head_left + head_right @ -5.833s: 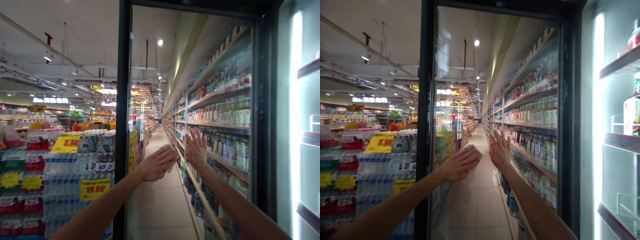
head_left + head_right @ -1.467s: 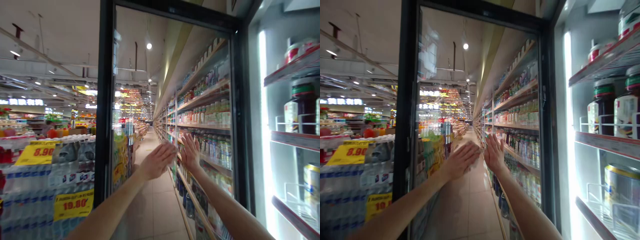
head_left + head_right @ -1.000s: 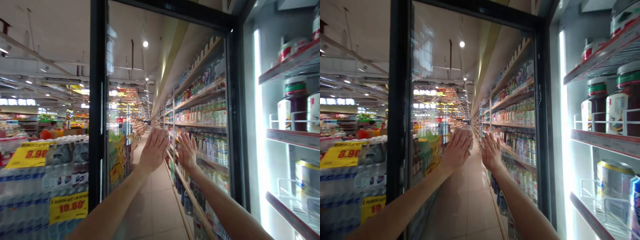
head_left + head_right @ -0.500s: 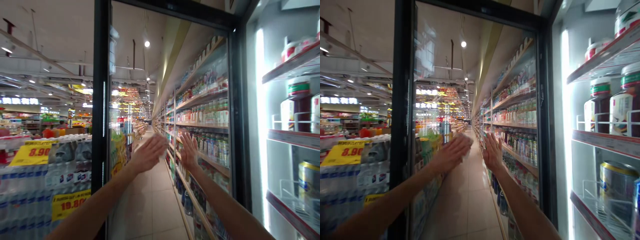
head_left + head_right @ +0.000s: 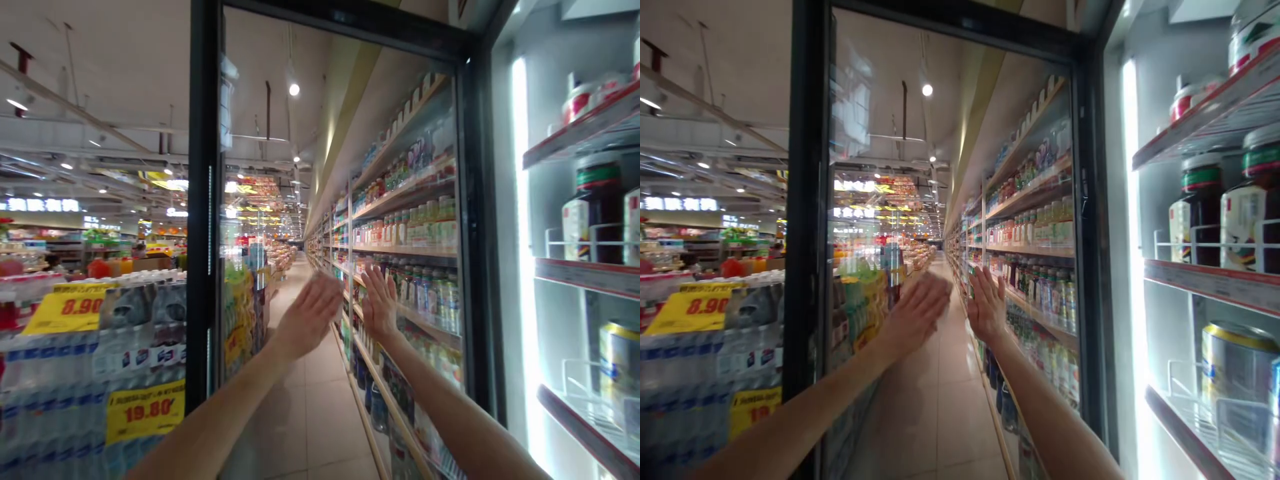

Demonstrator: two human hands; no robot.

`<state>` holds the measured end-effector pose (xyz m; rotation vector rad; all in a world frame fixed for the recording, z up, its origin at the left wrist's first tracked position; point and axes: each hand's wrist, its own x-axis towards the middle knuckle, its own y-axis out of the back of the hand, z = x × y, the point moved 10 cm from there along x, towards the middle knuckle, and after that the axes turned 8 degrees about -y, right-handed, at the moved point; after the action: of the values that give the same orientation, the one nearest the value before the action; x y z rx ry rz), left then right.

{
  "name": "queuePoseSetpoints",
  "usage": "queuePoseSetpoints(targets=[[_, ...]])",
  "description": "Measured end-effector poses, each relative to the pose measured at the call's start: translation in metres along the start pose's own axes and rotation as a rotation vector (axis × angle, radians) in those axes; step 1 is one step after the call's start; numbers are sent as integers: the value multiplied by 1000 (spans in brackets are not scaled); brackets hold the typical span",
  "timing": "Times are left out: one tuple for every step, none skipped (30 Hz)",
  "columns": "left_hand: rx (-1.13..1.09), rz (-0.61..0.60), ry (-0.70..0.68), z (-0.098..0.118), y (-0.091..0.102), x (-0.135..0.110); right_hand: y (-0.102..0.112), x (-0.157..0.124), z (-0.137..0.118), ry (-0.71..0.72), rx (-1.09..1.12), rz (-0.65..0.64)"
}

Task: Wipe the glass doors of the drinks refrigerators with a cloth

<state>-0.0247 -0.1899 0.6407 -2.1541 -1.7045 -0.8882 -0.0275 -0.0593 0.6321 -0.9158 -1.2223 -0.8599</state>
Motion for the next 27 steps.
queuePoseSetpoints(targets=[[-29, -21, -108, 10, -2, 2, 0, 0, 0, -4, -1, -4], [-45, -30, -156, 13, -3, 2, 0, 0, 1, -7, -1, -7], [-39, -23, -117, 7, -2, 3, 0, 0, 1, -9, 0, -6], [-16, 2, -8, -7, 1, 3, 1, 1, 1, -10, 1, -4], [14, 36, 127, -22, 5, 2, 1, 1, 0, -7, 2, -3], [41, 64, 231, -33, 9, 0, 2, 1, 0, -2, 2, -4], [52, 80, 265, -35, 10, -1, 2, 1, -1, 3, 2, -6], [46, 78, 215, -30, 10, 1, 2, 1, -1, 5, 2, -9], [26, 59, 100, -19, 7, 5, 2, 1, -1, 7, 2, -11], [1, 33, -32, -7, 4, 8, 2, 1, -1, 7, 2, -13], [-18, 8, -129, 0, 2, 9, 1, 1, -1, 5, 2, -14], [-24, -2, -152, -3, 2, 11, 1, 1, 0, 1, 2, -14], [-14, 11, -86, -16, 5, 12, 1, 1, 0, -1, 2, -11], [10, 46, 47, -37, 10, 12, 2, 1, 0, -2, 2, -8], [37, 86, 196, -57, 16, 10, 2, 1, 0, -1, 4, -3], [55, 112, 307, -71, 20, 6, 2, 1, 0, 1, 4, 0], [59, 114, 343, -75, 20, 4, 2, 1, 0, 2, 5, 2], [45, 91, 286, -68, 17, 5, 2, 1, 0, 3, 4, 4], [14, 50, 147, -51, 12, 8, 2, 1, 0, 4, 3, 2], [-24, 1, -25, -29, 6, 9, 1, 1, 0, 3, 2, -3], [-56, -38, -174, -11, 1, 7, 1, 1, 0, 2, 1, -6], [-71, -57, -251, -1, 0, 4, 1, 1, 0, 2, 0, -4], [-67, -56, -236, -4, 1, 3, 1, 1, 0, 2, 0, 2], [-43, -35, -133, -17, 4, 3, 2, 1, 0, 3, -1, 8], [-6, -4, 23, -35, 9, 2, 3, 1, 0, 4, -2, 14], [29, 26, 166, -52, 14, 0, 3, 1, -1, 6, -3, 19], [48, 45, 240, -60, 17, -2, 3, 1, -1, 8, -4, 20]])
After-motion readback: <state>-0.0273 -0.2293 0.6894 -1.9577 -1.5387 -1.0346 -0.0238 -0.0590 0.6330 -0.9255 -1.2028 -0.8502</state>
